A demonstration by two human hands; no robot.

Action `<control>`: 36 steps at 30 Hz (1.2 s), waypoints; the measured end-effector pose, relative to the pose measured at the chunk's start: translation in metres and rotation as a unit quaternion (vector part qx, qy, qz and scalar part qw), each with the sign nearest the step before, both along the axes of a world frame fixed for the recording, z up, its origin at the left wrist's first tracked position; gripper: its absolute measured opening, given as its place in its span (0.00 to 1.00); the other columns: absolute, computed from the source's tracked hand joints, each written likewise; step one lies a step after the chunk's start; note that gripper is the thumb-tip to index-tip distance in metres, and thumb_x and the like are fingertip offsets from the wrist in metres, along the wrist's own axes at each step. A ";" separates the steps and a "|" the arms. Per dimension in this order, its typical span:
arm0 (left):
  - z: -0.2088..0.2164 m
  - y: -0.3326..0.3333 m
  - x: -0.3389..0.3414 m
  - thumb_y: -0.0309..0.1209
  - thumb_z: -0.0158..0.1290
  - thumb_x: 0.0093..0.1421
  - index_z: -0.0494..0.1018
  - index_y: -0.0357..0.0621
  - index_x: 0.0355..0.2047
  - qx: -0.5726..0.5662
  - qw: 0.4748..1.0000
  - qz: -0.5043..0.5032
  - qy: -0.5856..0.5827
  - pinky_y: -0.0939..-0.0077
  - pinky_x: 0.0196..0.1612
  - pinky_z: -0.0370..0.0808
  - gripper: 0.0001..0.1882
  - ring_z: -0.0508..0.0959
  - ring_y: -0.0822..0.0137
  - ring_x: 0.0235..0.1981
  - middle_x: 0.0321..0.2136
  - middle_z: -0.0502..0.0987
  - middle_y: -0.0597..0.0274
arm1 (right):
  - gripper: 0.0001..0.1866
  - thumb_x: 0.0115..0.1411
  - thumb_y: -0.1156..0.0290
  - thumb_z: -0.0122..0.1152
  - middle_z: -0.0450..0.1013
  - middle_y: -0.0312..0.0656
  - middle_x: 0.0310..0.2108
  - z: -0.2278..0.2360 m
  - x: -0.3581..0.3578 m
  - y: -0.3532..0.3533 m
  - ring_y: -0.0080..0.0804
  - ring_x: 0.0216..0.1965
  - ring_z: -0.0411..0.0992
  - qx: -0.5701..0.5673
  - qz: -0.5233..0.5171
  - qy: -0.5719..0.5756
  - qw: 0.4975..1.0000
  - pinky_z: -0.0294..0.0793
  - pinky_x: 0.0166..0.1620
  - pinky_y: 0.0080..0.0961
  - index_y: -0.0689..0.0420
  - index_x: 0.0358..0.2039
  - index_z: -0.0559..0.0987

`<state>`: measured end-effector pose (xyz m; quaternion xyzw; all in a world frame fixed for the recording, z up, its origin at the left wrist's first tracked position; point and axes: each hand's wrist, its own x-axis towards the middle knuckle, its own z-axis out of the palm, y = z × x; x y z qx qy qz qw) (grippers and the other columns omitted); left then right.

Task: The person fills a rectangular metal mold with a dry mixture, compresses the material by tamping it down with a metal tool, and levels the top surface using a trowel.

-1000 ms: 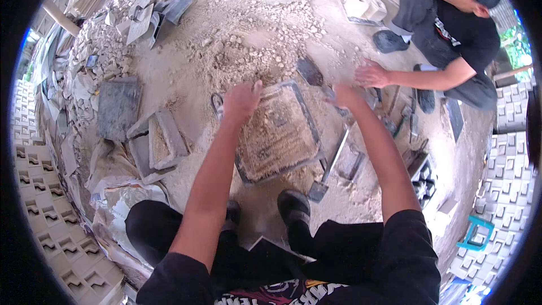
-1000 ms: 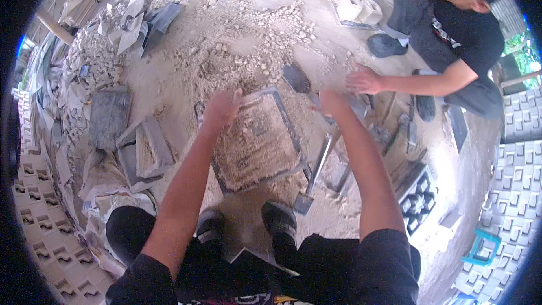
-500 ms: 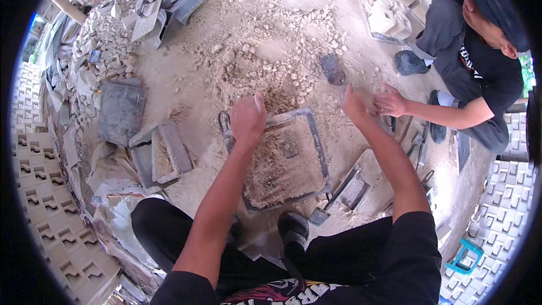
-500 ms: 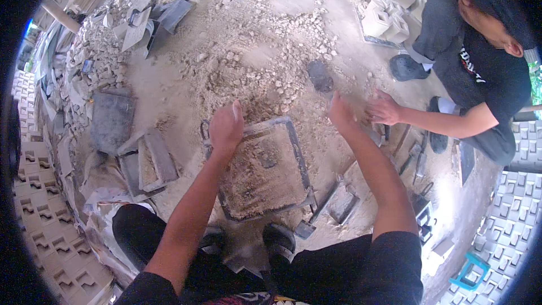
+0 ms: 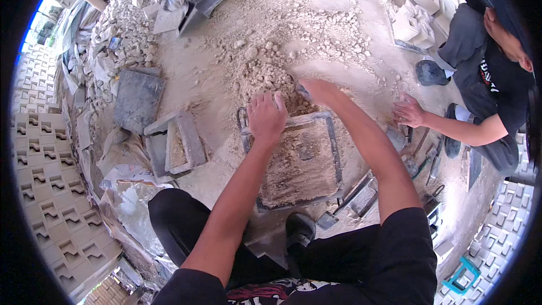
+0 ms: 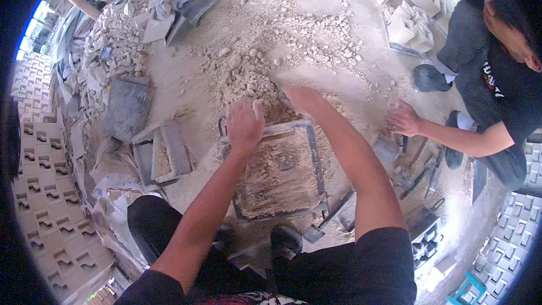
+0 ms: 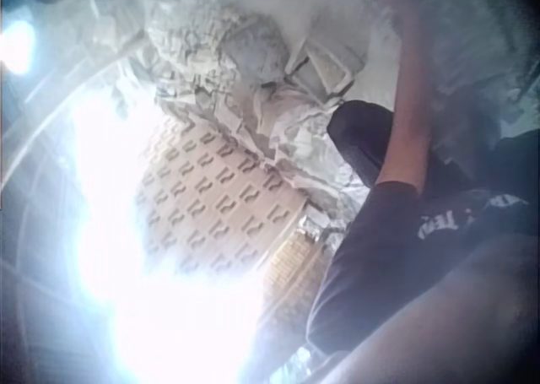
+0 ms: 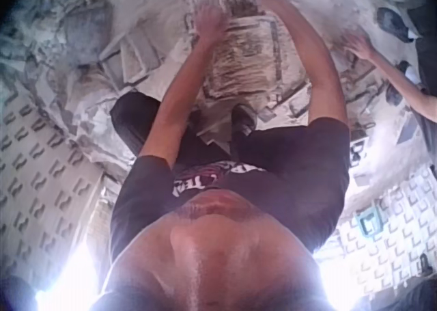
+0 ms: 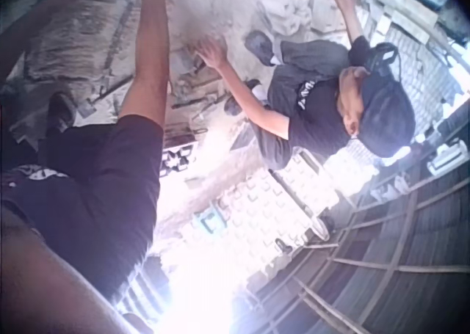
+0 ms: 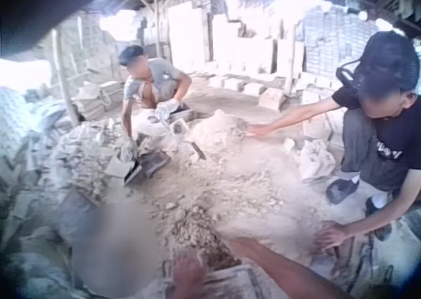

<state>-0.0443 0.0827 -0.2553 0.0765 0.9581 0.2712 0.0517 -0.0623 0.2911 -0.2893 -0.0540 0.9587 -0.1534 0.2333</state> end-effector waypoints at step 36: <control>-0.013 -0.098 0.137 0.42 0.32 0.68 0.60 0.27 0.56 0.240 0.964 -0.073 0.083 0.58 0.67 0.49 0.28 0.61 0.48 0.61 0.55 0.66 0.38 | 0.13 0.59 0.67 0.51 0.74 0.50 0.33 0.157 0.228 -0.073 0.51 0.27 0.76 0.110 0.072 0.176 0.976 0.76 0.29 0.46 0.56 0.43 0.67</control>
